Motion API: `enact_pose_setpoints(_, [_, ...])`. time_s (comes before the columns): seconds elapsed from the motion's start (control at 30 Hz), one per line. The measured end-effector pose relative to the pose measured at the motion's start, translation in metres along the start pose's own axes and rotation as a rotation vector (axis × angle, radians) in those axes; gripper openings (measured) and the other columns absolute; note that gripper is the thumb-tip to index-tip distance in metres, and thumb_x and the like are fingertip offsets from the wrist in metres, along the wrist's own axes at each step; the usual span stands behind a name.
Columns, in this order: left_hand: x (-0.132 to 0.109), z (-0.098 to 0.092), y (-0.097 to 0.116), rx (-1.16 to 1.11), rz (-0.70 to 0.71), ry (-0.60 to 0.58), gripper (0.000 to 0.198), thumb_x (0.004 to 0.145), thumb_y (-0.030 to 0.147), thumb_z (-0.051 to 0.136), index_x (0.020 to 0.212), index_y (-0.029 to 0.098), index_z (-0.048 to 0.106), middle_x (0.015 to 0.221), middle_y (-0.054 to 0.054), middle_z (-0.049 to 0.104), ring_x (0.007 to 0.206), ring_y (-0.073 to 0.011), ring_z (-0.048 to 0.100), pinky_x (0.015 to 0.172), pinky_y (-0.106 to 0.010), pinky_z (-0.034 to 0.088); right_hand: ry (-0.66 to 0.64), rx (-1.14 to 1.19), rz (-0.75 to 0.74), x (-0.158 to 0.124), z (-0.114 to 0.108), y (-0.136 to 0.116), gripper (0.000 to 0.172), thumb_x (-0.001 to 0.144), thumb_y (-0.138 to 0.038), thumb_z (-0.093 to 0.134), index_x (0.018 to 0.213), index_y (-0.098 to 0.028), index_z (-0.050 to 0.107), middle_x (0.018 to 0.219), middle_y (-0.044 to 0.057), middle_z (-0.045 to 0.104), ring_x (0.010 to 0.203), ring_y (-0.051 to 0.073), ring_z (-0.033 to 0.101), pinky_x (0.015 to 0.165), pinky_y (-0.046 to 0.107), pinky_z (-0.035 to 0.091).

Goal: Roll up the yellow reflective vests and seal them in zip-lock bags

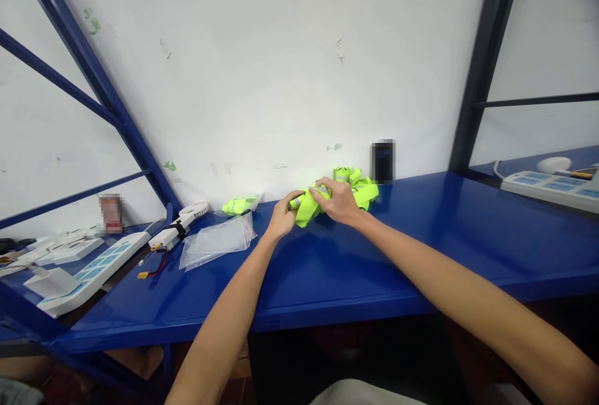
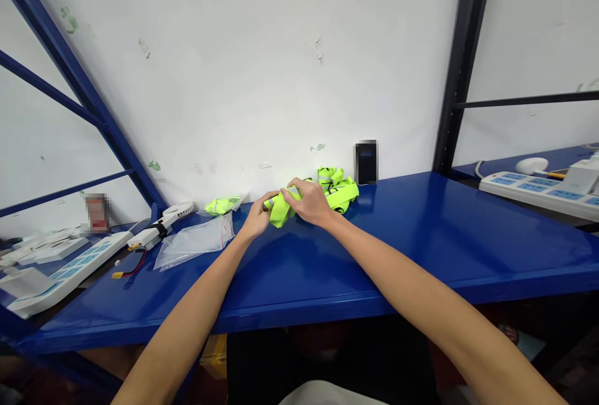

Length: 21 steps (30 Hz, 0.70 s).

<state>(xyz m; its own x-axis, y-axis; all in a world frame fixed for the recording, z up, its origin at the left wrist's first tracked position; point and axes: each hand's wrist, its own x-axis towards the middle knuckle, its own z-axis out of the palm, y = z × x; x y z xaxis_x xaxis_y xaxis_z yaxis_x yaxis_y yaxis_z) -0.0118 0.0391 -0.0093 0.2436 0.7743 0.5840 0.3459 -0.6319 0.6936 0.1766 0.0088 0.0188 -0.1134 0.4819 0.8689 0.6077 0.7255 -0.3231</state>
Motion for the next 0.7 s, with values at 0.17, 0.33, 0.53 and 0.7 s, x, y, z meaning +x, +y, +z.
enact_pose_setpoints(0.17, [-0.004,-0.005,0.014,0.025,0.019,-0.169,0.043,0.065,0.011,0.052,0.104,0.016,0.070,0.102,-0.006,0.073,0.096,-0.0244,0.065,0.086,-0.037,0.053,0.070,0.090,0.201,0.003,-0.005,0.001,0.029,0.084,-0.045,0.056,0.079,-0.019,0.069,0.067,0.002,0.064,0.054,0.015,0.047,0.058,0.029,0.035])
enact_pose_setpoints(0.33, [-0.006,-0.007,0.028,0.008,0.081,-0.302,0.039,0.063,0.011,0.050,0.096,0.014,0.071,0.091,-0.004,0.073,0.089,-0.0230,0.065,0.086,-0.038,0.054,0.068,0.152,0.256,0.006,-0.007,0.004,0.027,0.080,-0.041,0.058,0.070,-0.017,0.069,0.064,0.002,0.061,0.057,0.016,0.048,0.057,0.028,0.034])
enact_pose_setpoints(0.53, [-0.010,-0.015,0.034,-0.040,0.037,-0.422,0.050,0.063,0.007,0.047,0.108,0.014,0.066,0.103,-0.006,0.071,0.093,-0.0217,0.064,0.086,-0.035,0.052,-0.040,0.158,0.279,0.003,-0.004,0.000,0.028,0.078,-0.041,0.060,0.064,-0.017,0.065,0.060,0.000,0.056,0.058,0.015,0.045,0.057,0.028,0.032])
enact_pose_setpoints(0.7, [-0.012,-0.007,0.036,-0.039,0.152,-0.291,0.046,0.072,0.011,0.052,0.117,0.016,0.062,0.113,-0.009,0.067,0.107,-0.0227,0.060,0.097,-0.036,0.047,-0.057,0.107,0.337,0.006,-0.001,0.001,0.031,0.078,-0.047,0.061,0.075,-0.017,0.070,0.065,0.001,0.054,0.061,0.017,0.048,0.062,0.031,0.038])
